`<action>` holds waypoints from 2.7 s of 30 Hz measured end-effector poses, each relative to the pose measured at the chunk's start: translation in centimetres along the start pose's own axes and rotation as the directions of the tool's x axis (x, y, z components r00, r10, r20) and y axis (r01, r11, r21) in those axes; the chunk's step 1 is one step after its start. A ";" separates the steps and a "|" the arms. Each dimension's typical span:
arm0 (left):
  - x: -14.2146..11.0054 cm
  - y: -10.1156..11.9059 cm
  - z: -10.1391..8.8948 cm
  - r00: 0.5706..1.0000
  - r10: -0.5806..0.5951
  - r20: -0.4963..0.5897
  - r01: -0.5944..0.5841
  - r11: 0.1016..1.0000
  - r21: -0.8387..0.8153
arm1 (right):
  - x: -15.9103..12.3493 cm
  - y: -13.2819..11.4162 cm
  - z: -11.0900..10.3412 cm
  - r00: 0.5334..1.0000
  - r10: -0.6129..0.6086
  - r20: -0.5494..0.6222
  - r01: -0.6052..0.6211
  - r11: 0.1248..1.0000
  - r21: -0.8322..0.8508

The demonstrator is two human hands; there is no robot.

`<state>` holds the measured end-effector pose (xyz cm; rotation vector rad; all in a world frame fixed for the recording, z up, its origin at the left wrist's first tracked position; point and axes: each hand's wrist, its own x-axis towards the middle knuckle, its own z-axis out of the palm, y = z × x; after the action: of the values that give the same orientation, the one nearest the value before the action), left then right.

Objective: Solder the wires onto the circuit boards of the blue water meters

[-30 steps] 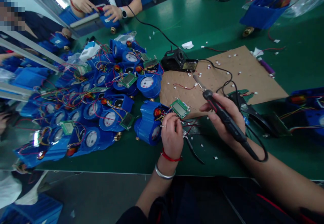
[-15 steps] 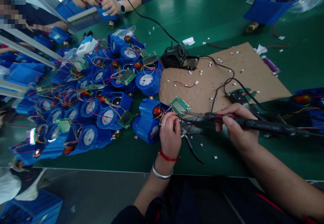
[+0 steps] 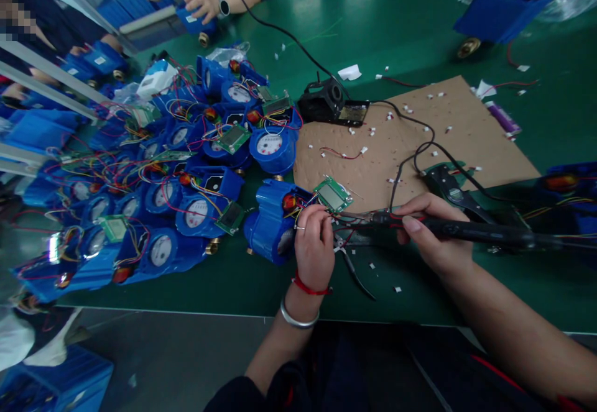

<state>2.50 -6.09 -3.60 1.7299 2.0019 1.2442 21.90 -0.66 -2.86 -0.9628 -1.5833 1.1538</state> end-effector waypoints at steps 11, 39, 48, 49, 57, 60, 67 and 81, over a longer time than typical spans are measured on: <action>-0.1 -0.1 0.1 1.000 0.000 -0.001 0.000 1.000 -0.005 | 0.0 0.0 -0.1 1.000 0.027 -0.002 -0.027 0.999 -0.020; 0.0 -0.2 0.2 1.000 0.017 -0.018 -0.017 1.000 -0.002 | 0.1 0.0 0.3 0.990 0.015 -0.143 0.003 0.992 0.125; -0.1 -0.2 0.2 1.000 0.016 -0.008 -0.016 1.000 0.004 | 0.5 0.0 0.6 0.984 0.000 -0.180 0.033 0.983 0.181; -0.1 -0.2 0.2 1.000 0.014 -0.007 -0.014 1.000 0.005 | 0.6 0.1 0.6 0.983 0.001 -0.185 0.034 0.982 0.186; 0.0 -0.2 0.2 1.000 0.011 -0.005 -0.011 1.000 0.002 | 0.9 0.6 0.5 0.978 0.008 -0.210 0.043 0.970 0.240; 0.0 -0.2 0.2 1.000 0.011 -0.007 -0.011 1.000 -0.003 | 0.9 0.6 0.5 0.980 0.013 -0.201 0.034 0.973 0.230; 0.0 -0.2 0.0 1.000 0.022 -0.013 -0.023 1.000 -0.017 | 1.0 0.5 0.5 0.979 0.025 -0.204 0.020 0.976 0.218; -0.6 -0.4 -0.3 0.998 0.032 -0.058 -0.042 0.983 -0.177 | 1.1 0.5 0.3 0.973 0.073 -0.220 -0.026 0.978 0.207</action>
<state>2.20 -6.71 -3.93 1.6717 1.8314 1.4500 21.31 0.41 -3.11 -0.9653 -1.2401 1.1702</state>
